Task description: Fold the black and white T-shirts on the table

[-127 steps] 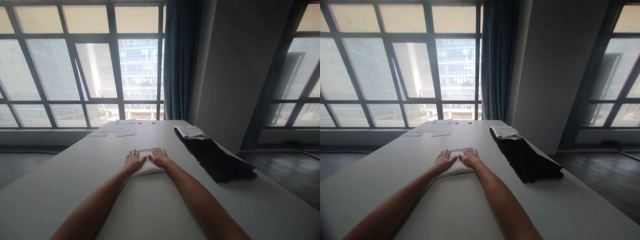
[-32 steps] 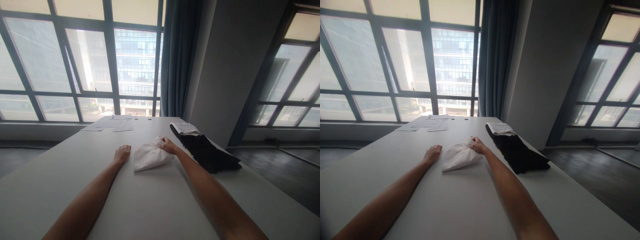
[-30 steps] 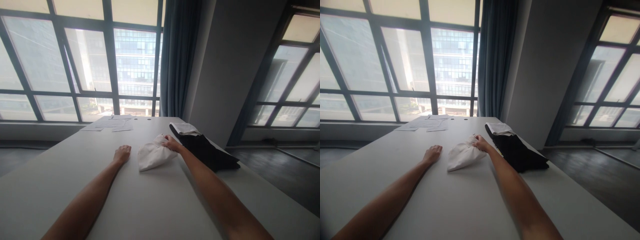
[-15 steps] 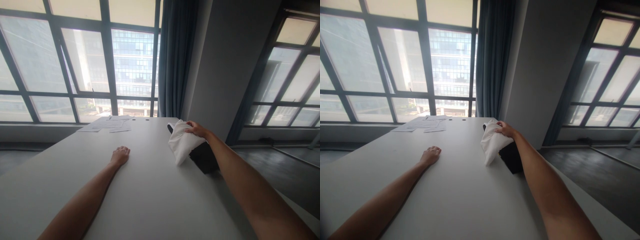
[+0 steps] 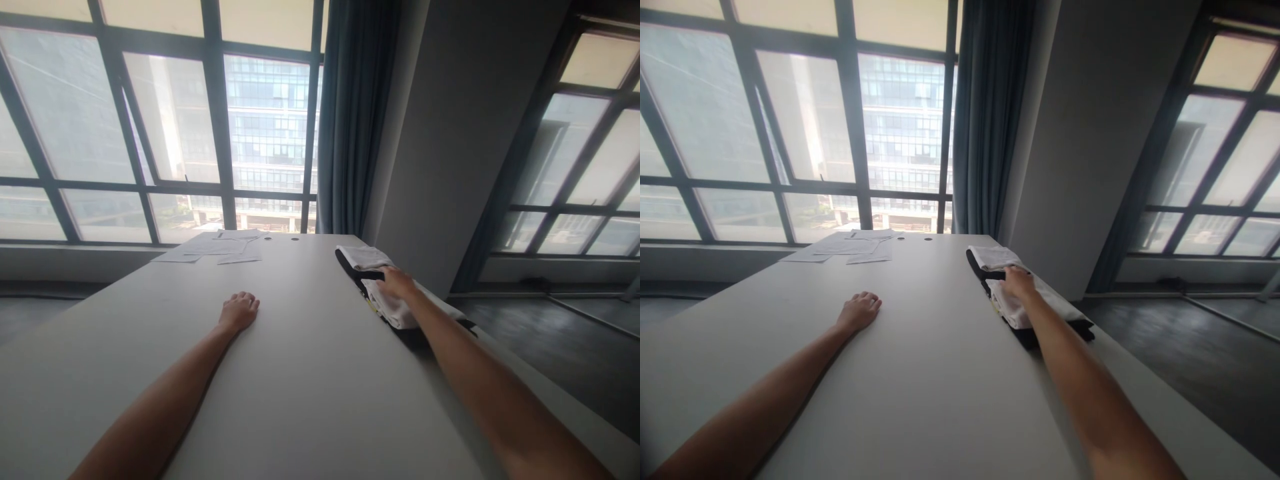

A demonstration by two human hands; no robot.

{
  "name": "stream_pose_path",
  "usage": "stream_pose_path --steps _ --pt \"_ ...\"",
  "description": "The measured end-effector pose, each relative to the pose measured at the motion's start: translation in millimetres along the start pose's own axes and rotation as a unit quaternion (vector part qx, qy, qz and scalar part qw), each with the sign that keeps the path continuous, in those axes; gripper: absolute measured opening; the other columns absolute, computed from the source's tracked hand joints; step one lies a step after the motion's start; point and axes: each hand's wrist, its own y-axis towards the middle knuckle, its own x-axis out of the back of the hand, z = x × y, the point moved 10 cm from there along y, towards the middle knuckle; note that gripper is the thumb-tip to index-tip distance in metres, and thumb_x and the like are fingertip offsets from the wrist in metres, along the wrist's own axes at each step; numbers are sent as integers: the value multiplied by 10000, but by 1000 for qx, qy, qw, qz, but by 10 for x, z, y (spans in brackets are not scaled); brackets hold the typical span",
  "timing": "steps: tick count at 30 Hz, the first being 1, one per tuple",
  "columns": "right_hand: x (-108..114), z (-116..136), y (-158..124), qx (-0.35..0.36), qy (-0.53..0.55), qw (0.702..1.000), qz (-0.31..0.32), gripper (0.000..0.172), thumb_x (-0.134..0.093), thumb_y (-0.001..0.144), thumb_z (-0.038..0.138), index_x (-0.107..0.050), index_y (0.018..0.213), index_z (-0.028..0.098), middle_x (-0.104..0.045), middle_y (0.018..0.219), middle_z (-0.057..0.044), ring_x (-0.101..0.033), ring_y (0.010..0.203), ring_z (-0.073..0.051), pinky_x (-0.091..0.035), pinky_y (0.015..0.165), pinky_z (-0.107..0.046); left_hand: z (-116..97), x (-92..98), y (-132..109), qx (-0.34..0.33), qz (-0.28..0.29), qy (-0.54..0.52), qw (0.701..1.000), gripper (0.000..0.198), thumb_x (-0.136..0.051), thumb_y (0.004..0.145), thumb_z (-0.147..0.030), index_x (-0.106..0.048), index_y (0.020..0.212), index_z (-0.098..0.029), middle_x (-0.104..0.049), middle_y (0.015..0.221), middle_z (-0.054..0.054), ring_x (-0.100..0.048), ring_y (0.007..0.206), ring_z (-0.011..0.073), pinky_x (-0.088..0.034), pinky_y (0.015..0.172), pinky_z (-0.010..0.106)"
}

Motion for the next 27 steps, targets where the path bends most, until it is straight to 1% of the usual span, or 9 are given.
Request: stream_pose_path --steps 3,5,7,9,11,14,16,18,27 --pt "-286 1022 -236 62 46 996 39 522 -527 940 440 -551 1382 164 -520 1456 -163 -499 1322 -278 -380 1074 -377 25 -2 6 -3 1 0 1000 427 -371 963 -407 -676 1163 -187 -635 1322 107 -559 1221 287 -443 1004 423" --pt "-431 1604 -390 97 87 989 72 588 -493 950 493 -518 1418 137 -496 1480 -170 -465 1359 -268 -337 1117 -364 24 11 2 0 1 -9 1000 427 -370 967 -386 -671 1190 -182 -627 1350 102 -562 1238 272 -437 1026 394" --pt "-554 2005 -512 114 111 982 105 651 -460 955 535 -466 1463 128 -449 1515 -183 -416 1401 -267 -292 1151 -378 -24 26 -14 4 0 -27 1000 439 -364 975 -364 -639 1260 -172 -601 1398 100 -543 1284 246 -409 1070 356" --pt "-645 2245 -588 122 125 977 124 676 -418 965 547 -419 1499 132 -405 1544 -185 -363 1437 -264 -246 1176 -396 -155 29 -43 -8 -3 -44 999 474 -366 980 -365 -588 1340 -150 -560 1447 106 -500 1343 222 -362 1121 322" --pt "-723 2350 -621 121 130 976 124 672 -372 980 528 -388 1516 123 -362 1569 -180 -304 1468 -257 -196 1195 -409 -364 2 -78 -48 -3 -46 998 532 -381 974 -385 -535 1397 -102 -496 1500 132 -424 1410 221 -309 1162 305" --pt "-889 2351 -641 100 123 978 132 658 -302 998 468 -344 1535 89 -284 1607 -165 -219 1501 -247 -124 1212 -421 -598 -155 -123 -98 40 -21 994 631 -401 958 -443 -473 1439 -42 -402 1552 185 -325 1468 263 -262 1192 350" --pt "-1011 2329 -658 91 116 978 150 666 -272 1001 453 -312 1546 73 -234 1626 -153 -183 1510 -244 -101 1215 -424 -624 -273 -134 -99 79 -7 992 660 -377 962 -483 -449 1456 -51 -368 1568 195 -297 1480 284 -248 1196 392" --pt "-1081 2322 -669 91 111 977 160 682 -259 1000 458 -290 1552 59 -208 1635 -150 -170 1513 -247 -96 1216 -428 -608 -323 -131 -97 94 -2 991 667 -344 972 -500 -429 1470 -65 -342 1581 191 -273 1489 283 -230 1200 402" --pt "-1071 2320 -664 98 112 978 149 686 -277 996 459 -308 1540 43 -236 1627 -159 -193 1504 -256 -104 1213 -426 -588 -330 -115 -90 88 -14 992 708 -325 973 -518 -407 1480 -30 -324 1584 209 -266 1490 290 -205 1206 399"
